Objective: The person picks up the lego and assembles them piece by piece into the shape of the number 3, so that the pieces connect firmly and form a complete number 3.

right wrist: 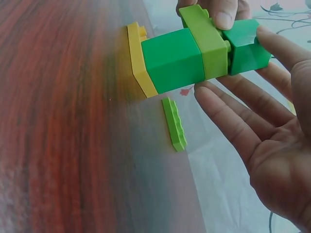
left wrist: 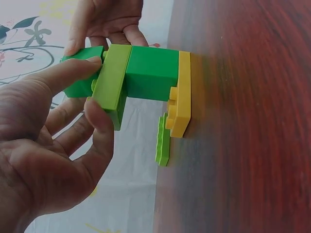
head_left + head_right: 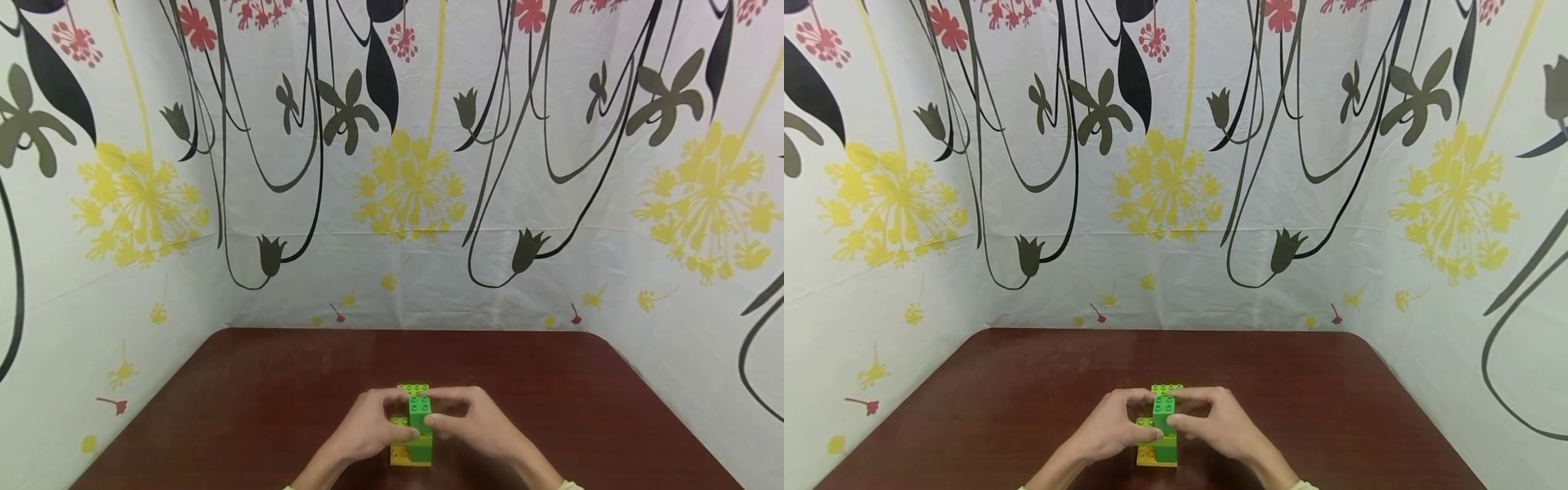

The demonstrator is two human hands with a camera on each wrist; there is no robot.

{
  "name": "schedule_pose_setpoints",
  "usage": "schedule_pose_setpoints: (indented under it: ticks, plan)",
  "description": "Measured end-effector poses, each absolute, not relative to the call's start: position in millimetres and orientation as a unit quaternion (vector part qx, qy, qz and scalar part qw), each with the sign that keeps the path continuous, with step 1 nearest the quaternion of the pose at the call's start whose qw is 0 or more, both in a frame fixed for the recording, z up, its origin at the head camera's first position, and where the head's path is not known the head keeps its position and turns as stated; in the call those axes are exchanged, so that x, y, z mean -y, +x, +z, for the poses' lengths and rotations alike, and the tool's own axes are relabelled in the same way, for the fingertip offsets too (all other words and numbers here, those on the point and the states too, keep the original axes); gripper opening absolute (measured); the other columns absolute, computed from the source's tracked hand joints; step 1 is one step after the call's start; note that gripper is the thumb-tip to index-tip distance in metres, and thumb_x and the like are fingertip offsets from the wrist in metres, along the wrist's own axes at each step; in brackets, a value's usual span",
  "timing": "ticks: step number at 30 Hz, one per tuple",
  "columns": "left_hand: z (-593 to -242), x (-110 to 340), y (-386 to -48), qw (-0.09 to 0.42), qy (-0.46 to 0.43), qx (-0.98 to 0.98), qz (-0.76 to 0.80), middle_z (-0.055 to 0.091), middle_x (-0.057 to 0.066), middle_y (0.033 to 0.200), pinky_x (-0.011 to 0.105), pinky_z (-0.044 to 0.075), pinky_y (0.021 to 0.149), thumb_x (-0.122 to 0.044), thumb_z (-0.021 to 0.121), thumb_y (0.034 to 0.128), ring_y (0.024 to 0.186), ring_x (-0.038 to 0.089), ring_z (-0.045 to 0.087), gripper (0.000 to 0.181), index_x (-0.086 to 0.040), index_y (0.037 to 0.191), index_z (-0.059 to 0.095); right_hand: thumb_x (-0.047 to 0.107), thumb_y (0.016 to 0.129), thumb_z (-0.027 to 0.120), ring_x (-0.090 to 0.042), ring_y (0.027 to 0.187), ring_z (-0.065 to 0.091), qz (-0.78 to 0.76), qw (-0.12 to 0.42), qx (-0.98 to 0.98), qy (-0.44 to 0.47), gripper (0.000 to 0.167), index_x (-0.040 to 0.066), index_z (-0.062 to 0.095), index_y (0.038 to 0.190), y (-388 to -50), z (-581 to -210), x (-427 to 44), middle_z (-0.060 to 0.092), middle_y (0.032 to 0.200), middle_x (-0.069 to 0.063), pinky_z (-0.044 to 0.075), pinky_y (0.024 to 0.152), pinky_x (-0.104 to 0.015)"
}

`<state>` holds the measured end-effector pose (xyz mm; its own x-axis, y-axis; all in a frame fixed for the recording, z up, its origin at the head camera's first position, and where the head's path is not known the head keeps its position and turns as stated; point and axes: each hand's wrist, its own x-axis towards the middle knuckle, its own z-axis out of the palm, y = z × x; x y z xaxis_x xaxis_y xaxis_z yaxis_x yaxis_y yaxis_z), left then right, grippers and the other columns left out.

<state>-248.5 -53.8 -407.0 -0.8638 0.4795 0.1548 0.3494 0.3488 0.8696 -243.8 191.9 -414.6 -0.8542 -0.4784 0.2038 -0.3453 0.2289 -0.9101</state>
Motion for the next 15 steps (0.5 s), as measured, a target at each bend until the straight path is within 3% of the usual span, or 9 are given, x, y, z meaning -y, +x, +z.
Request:
schedule_pose_setpoints:
  ticks: [8, 15]
  plan:
    - [-406.4, 53.4, -248.0, 0.072, 0.248, -0.812, 0.523, 0.078, 0.003, 0.108, 0.023, 0.058, 0.075, -0.011, 0.087, 0.0816, 0.093, 0.012, 0.072, 0.037, -0.007, 0.117, 0.077, 0.023, 0.100, 0.075, -0.018, 0.093, 0.079, -0.567, 0.060, -0.780, -0.259, 0.042, 0.009, 0.069, 0.139, -247.6, -419.0, -193.9, 0.079, 0.117, -0.012, 0.066, 0.078, -0.039]
    - [-407.3, 52.1, -247.7, 0.078, 0.247, -0.808, 0.529, 0.078, 0.003, 0.103, 0.022, 0.058, 0.072, -0.004, 0.088, 0.0779, 0.089, 0.012, 0.071, 0.036, -0.008, 0.112, 0.077, 0.020, 0.100, 0.075, -0.017, 0.090, 0.079, -0.574, 0.057, -0.771, -0.269, 0.042, 0.004, 0.069, 0.138, -246.6, -420.1, -193.5, 0.079, 0.115, -0.015, 0.066, 0.076, -0.041]
